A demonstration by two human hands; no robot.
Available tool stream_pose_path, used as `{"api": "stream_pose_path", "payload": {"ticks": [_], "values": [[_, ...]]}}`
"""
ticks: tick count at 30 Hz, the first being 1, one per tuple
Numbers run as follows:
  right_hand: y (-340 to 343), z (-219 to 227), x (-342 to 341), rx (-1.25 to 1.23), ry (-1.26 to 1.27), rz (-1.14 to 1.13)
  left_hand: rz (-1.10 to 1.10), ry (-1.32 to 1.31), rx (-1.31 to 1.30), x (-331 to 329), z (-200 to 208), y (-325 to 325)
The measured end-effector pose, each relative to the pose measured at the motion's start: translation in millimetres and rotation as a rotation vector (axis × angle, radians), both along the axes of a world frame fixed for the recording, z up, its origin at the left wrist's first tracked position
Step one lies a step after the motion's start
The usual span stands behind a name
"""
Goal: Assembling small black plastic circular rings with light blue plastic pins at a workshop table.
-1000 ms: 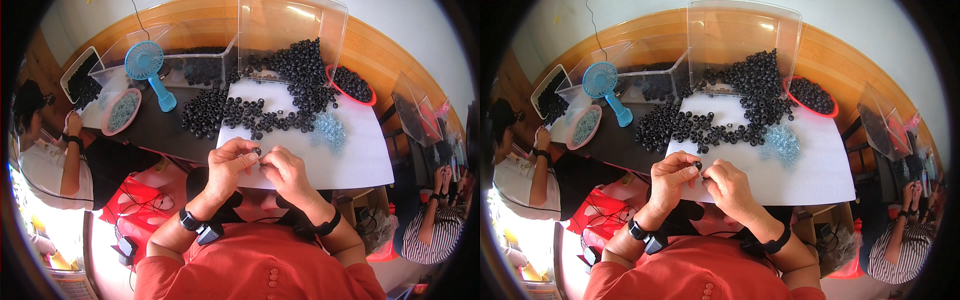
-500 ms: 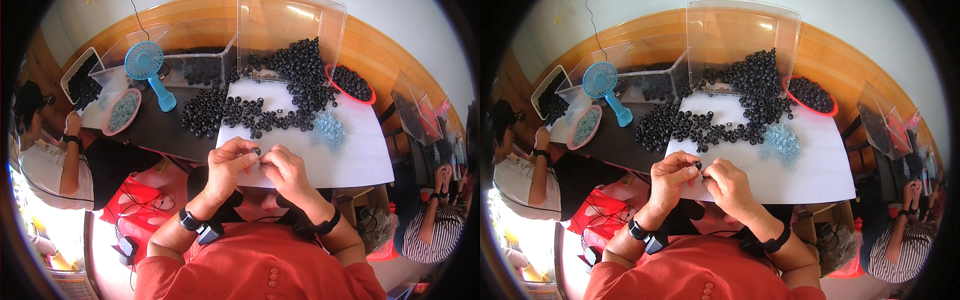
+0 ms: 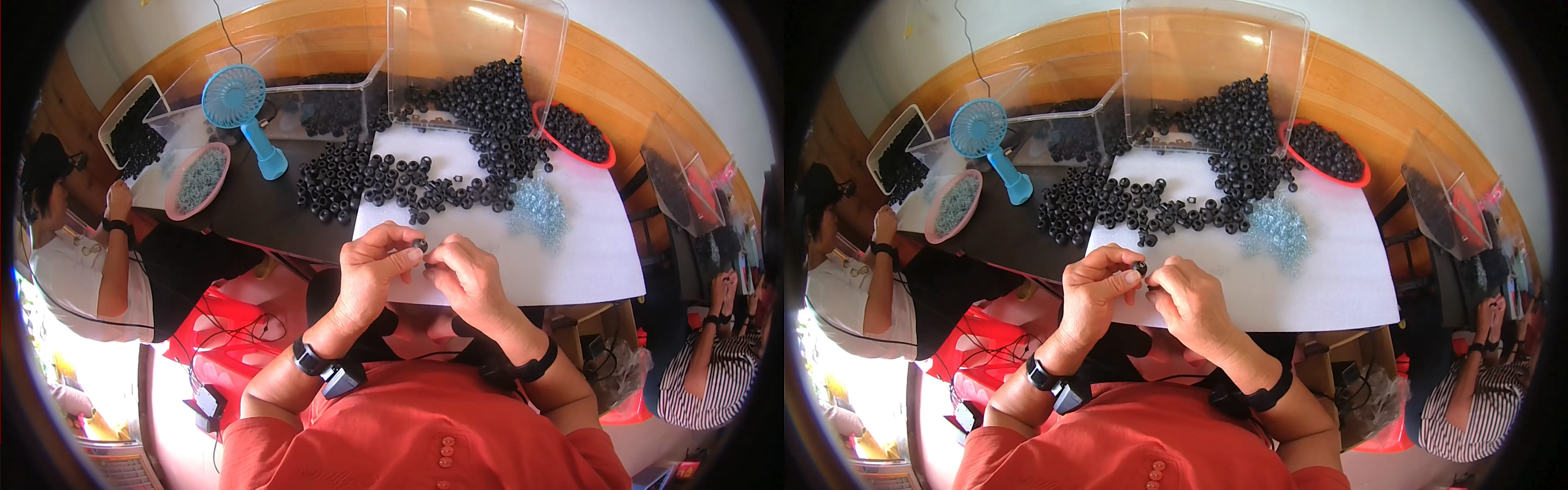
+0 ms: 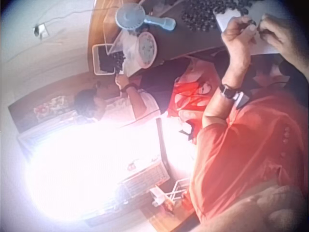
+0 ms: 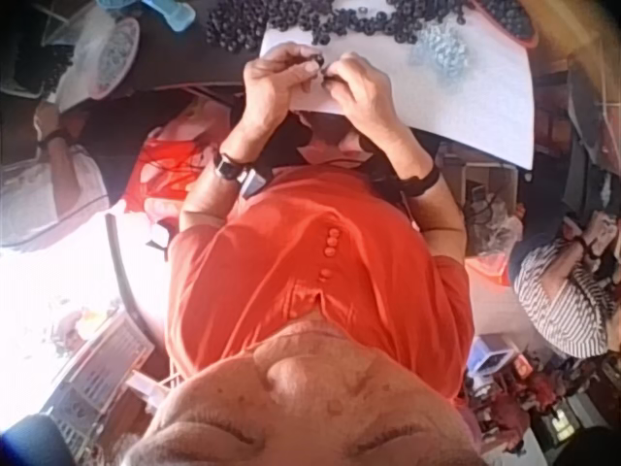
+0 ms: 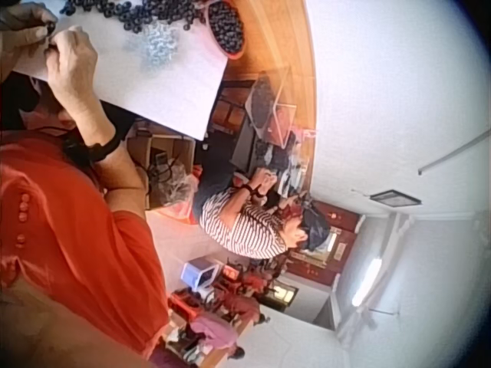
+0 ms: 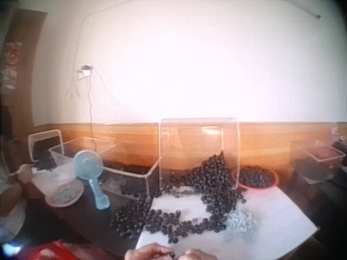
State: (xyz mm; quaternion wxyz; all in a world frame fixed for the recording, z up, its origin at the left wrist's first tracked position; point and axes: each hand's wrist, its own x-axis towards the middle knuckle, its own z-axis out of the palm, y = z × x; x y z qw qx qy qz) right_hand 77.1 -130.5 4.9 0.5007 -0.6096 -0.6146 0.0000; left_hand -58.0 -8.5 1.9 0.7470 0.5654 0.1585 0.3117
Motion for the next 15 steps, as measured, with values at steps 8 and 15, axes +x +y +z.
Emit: {"api": "stream_pose_path", "payload": {"ticks": [8,15], "values": [[-1.6,0.2,1.9,0.017,-0.004,0.011,0.005,-0.010,0.009,1.1,2.3,-2.0],[-2.5,-0.7,3.1,0.015,-0.021,0.006,0.022,0.004,0.012,2.0,4.1,-3.3]]}}
